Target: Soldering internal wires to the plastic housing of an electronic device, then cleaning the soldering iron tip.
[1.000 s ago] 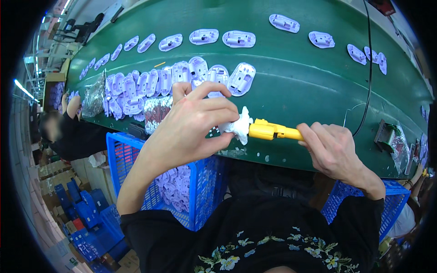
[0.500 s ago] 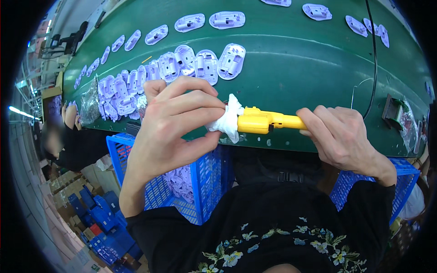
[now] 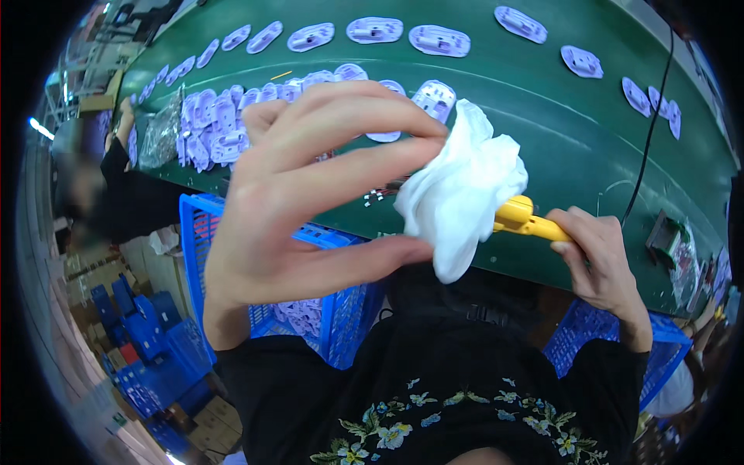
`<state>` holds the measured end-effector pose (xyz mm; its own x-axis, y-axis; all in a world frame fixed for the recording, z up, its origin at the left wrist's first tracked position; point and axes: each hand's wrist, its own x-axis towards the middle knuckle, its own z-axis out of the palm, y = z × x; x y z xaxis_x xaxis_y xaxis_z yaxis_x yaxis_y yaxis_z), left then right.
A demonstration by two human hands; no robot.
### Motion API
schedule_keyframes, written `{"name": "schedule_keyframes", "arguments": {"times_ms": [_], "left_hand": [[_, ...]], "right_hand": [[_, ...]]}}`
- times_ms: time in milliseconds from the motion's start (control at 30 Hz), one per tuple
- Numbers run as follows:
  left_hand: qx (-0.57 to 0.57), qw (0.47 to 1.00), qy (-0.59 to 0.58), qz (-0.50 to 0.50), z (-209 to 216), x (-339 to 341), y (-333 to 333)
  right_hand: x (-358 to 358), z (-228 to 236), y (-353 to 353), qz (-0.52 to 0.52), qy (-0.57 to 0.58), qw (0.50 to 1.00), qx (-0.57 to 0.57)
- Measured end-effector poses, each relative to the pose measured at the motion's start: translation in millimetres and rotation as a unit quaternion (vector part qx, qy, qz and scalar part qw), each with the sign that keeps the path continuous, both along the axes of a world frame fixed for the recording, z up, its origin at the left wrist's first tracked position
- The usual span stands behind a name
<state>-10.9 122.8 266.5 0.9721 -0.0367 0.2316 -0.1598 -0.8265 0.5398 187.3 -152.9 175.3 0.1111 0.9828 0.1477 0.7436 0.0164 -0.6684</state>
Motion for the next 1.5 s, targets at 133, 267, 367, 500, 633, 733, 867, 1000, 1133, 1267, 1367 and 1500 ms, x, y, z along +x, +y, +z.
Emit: {"name": "schedule_keyframes", "arguments": {"times_ms": [133,267,367,500,633,733,867,1000,1133,1267,1367,1500], "left_hand": [[0.024,0.999,0.009,0.027,-11.5,-5.3,-11.3],[0.019,0.999,0.014,0.042,-20.2,-5.7,-16.5],[0.024,0.998,0.016,0.048,-22.4,-5.0,-13.5],[0.024,0.998,0.020,0.052,-25.2,-6.1,-10.2],[0.003,0.997,0.012,0.074,-20.8,-7.6,-16.9],[0.011,0.997,0.001,0.082,-24.4,-8.8,-25.7],[0.061,0.996,0.020,0.063,-25.3,-8.5,-28.2],[0.078,0.993,0.084,0.008,-18.4,-0.9,-13.0],[0.015,0.969,0.237,-0.064,-9.5,15.8,13.7],[-0.153,0.978,0.137,0.026,-23.9,14.5,34.1],[-0.272,0.953,0.117,0.068,-12.2,17.4,37.2],[-0.504,0.861,-0.039,0.059,-39.4,-11.9,50.4]], "right_hand": [[-4.4,9.2,1.3,0.003,-0.006,1.000,-0.016],[-6.2,11.8,3.7,0.003,-0.021,0.999,-0.028],[-5.7,12.2,5.5,0.004,-0.025,0.999,-0.029],[-5.3,12.7,6.3,0.004,-0.013,0.999,-0.043],[-5.4,13.6,4.5,0.004,-0.001,0.999,-0.039],[-7.3,15.5,2.8,0.003,0.011,0.999,-0.034],[-8.2,17.8,3.6,0.015,-0.012,0.999,-0.051],[-12.2,22.3,10.6,0.030,-0.114,0.992,-0.048],[-9.7,23.3,10.2,0.035,-0.136,0.989,-0.038],[-6.5,24.1,8.0,0.045,-0.125,0.990,-0.038],[-4.2,22.1,6.1,0.041,-0.118,0.991,-0.045],[-1.4,24.5,5.4,0.029,-0.107,0.990,-0.083]]}}
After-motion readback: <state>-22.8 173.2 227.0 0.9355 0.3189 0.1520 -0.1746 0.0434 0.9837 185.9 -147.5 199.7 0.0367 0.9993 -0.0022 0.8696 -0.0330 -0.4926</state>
